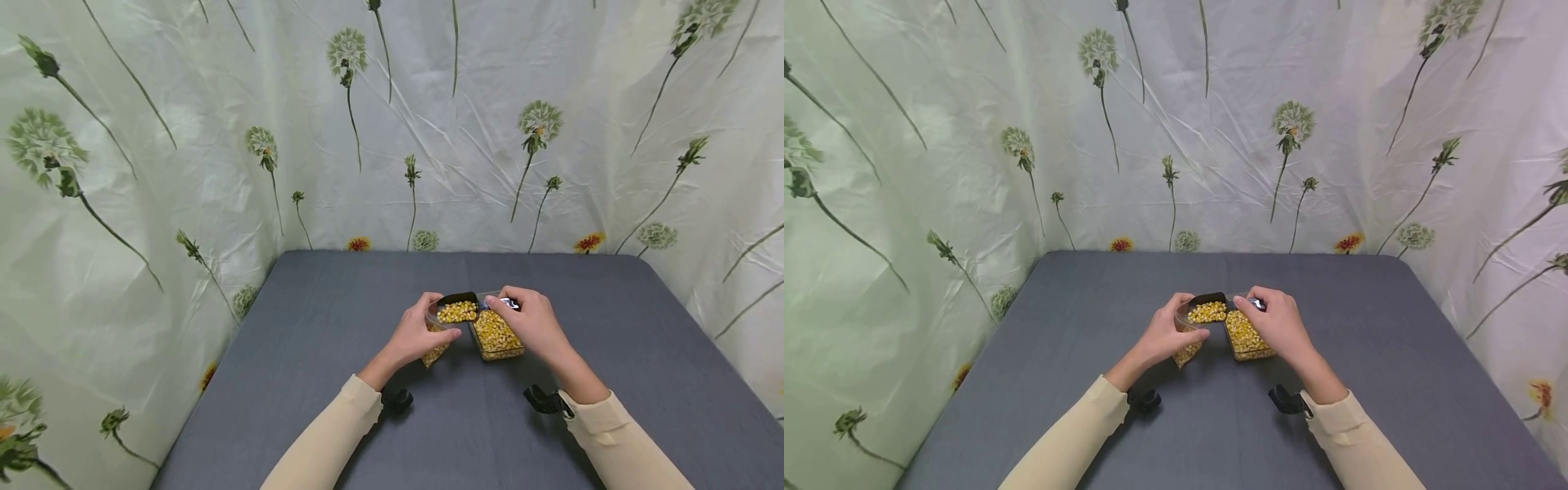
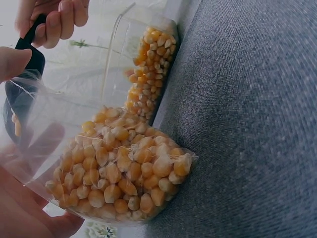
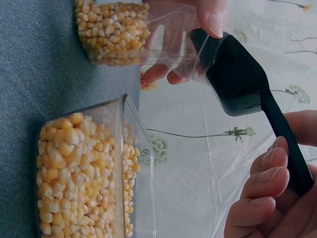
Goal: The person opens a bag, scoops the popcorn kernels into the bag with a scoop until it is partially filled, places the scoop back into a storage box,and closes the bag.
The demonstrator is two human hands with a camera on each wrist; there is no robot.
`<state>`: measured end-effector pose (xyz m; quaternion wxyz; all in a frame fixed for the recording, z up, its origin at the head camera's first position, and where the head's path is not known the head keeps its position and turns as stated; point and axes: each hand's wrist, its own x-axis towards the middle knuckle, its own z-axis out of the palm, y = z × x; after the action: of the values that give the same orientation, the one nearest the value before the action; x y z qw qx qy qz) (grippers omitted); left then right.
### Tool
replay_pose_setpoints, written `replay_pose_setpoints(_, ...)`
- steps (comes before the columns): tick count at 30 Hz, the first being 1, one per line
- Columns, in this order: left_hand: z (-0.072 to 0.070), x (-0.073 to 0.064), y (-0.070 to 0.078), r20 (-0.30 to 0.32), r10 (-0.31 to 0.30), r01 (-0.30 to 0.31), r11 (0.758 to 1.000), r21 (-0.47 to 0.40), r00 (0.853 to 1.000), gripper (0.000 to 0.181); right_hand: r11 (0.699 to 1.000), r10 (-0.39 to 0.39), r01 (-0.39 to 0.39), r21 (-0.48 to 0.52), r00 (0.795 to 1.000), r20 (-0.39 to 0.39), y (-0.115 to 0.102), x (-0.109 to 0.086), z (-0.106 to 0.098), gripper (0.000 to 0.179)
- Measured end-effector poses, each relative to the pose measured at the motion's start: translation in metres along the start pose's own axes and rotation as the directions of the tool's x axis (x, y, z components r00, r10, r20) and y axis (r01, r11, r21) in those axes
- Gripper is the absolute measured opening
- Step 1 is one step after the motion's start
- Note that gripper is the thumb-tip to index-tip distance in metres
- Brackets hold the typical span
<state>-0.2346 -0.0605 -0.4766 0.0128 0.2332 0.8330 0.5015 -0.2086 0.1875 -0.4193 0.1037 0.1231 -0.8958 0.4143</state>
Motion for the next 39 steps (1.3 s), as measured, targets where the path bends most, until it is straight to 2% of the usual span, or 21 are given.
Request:
replay_pose_setpoints(8,0.0,0.001,0.001,-0.004,0.001,-0.001,1.0,0.023,1.0,0.068,0.999,-0.029,0.029,-0.015,1.0,-0.012,-0.004,-0.002,0.002,0.037)
replay_pose_setpoints(14,0.004,-0.002,-0.001,0.02,-0.026,0.025,1.0,0.018,0.999,0.072,0.999,-0.033,0.033,-0.04,0.999,-0.005,-0.002,-0.006,0.003,0.036)
replay_pose_setpoints(24,0.004,0.002,-0.002,0.003,0.023,-0.023,0.999,0.023,1.0,0.065,0.992,-0.11,0.107,-0.059,0.993,-0.051,-0.005,-0.004,0.003,0.035)
replay_pose_setpoints(31,0.002,0.002,-0.001,0.01,0.03,-0.031,0.999,0.01,0.999,0.064,0.994,-0.106,0.103,-0.046,0.993,-0.047,-0.01,-0.005,0.002,0.031)
replay_pose_setpoints(39,0.0,0.001,0.002,0.02,0.029,-0.029,1.0,-0.01,0.999,0.066,0.995,-0.096,0.094,-0.044,0.994,-0.043,-0.007,-0.004,0.004,0.033)
